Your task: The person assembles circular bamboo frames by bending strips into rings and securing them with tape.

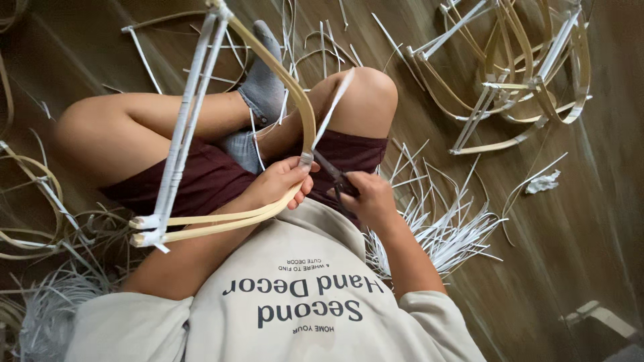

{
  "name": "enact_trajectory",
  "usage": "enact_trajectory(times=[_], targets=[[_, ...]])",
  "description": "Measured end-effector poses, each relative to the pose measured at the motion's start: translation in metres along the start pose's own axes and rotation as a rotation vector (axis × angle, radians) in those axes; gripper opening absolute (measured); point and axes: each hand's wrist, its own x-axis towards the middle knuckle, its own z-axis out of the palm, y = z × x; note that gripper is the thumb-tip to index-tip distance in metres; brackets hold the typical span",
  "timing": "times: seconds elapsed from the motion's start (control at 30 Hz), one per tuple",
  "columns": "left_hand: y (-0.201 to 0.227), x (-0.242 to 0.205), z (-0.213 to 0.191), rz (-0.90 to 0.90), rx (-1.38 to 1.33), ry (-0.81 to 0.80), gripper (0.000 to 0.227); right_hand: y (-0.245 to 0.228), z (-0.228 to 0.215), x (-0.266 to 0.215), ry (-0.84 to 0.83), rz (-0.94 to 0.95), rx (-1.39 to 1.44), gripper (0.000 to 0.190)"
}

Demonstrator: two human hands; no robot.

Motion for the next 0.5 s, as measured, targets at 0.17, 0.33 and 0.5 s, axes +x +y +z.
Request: enact_trajectory(times=[0.17, 0.33, 0.5], targets=[[-0.008, 0.007, -0.024, 0.097, -0.010, 0.092, 0.032, 0.028, 0.009, -0.020, 0.159, 0.356, 0.434, 0.025], [0.001, 0.007, -0.065, 0.353, 0.110, 0.340, 0.035, 0.094, -0.001, -0.027, 0.486, 0.744, 0.228, 0.024], [0.038, -0.014, -0.086, 0.656, 0.349, 0.549, 0.038, 0.143, 0.033, -0.044, 0.217, 0.755, -0.001, 0.047]])
